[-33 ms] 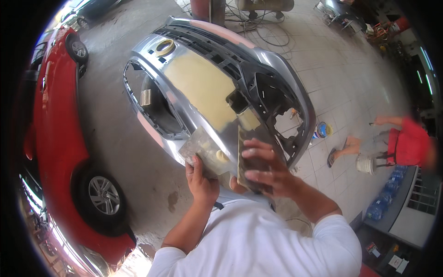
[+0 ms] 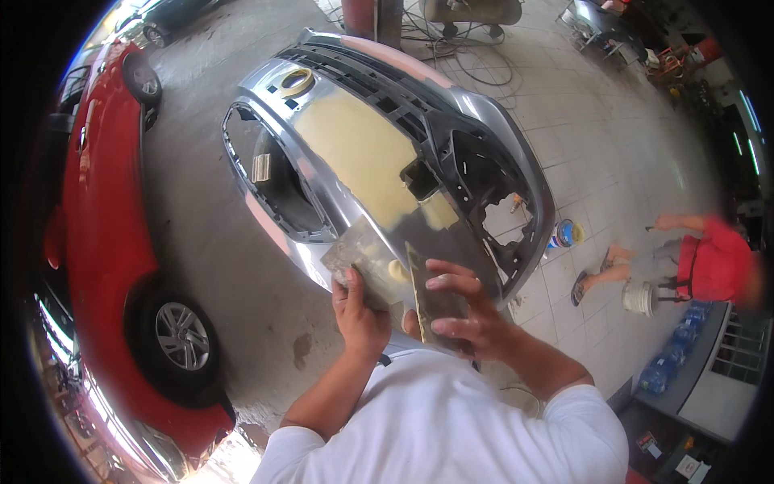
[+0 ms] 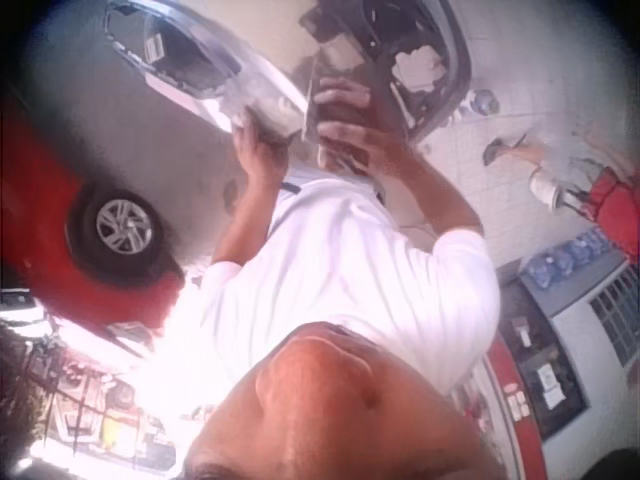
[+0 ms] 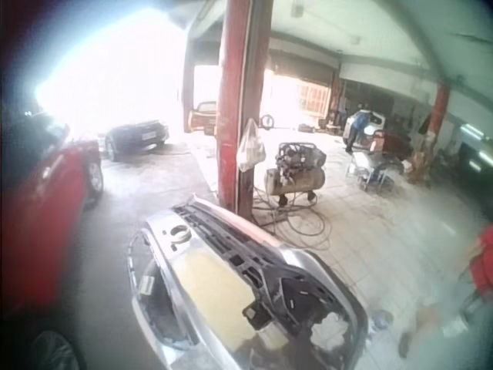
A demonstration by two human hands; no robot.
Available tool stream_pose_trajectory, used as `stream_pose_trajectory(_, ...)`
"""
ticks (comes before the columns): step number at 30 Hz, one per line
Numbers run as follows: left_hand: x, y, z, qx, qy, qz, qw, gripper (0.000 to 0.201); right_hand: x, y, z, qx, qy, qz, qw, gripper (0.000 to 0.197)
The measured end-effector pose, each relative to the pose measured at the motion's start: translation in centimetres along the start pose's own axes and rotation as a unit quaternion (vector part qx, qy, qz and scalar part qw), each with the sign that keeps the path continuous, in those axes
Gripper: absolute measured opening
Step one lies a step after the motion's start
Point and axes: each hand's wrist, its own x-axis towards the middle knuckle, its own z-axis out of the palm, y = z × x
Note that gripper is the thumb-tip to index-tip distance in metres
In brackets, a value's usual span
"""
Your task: The person prepares body filler by mixing it on a metal plate, then applies and smooths the filler onto a car bumper using a spreader. The person works on a large section of the bumper to level the surface.
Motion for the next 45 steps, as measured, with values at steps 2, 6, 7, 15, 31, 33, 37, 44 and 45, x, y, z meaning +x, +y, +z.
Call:
stream_pose_trajectory(2, -1.0, -0.7, 1.1, 0.064, -0.041, 0.027, 0.997, 0.037, -3.7, 0.7, 2.8, -0.029, 0.052, 0.082, 0.995, 0.07)
stream_pose_trajectory(6, -3.3, 0.8, 1.7, 0.064, -0.1, 0.026, 0.993, 0.035, -4.4, 0.7, -0.3, -0.261, -0.095, 0.206, 0.938, 0.056)
stream_pose_trajectory(7, -3.0, 1.4, 1.2, 0.07, -0.115, 0.034, 0.99, 0.036, -3.8, 1.0, -1.1, -0.345, -0.164, 0.213, 0.899, 0.054)
stream_pose_trajectory(15, 3.1, 8.8, -4.9, 0.124, -0.059, 0.032, 0.99, 0.035, 11.6, 15.8, -2.5, -0.337, -0.142, 0.21, 0.907, 0.063)
stream_pose_trajectory(31, 7.4, 18.1, -17.3, 0.18, 0.131, 0.066, 0.973, 0.033, 29.1, 38.8, 6.7, -0.454, -0.356, 0.165, 0.8, 0.067)
stream_pose_trajectory(33, 7.0, 17.5, -16.8, 0.164, 0.131, 0.066, 0.976, 0.033, 27.6, 37.3, 5.9, -0.447, -0.359, 0.146, 0.806, 0.061)
stream_pose_trajectory(37, 6.4, 15.2, -16.0, 0.148, 0.118, 0.064, 0.98, 0.032, 21.9, 35.1, 3.1, -0.426, -0.33, 0.091, 0.837, 0.055)
stream_pose_trajectory(44, 4.0, 12.0, -12.2, 0.156, 0.073, 0.074, 0.982, 0.031, 13.8, 26.8, 0.3, -0.436, -0.288, 0.075, 0.849, 0.058)
stream_pose_trajectory(45, 3.6, 11.6, -11.7, 0.161, 0.07, 0.074, 0.982, 0.031, 12.6, 25.9, 0.1, -0.44, -0.286, 0.08, 0.847, 0.055)
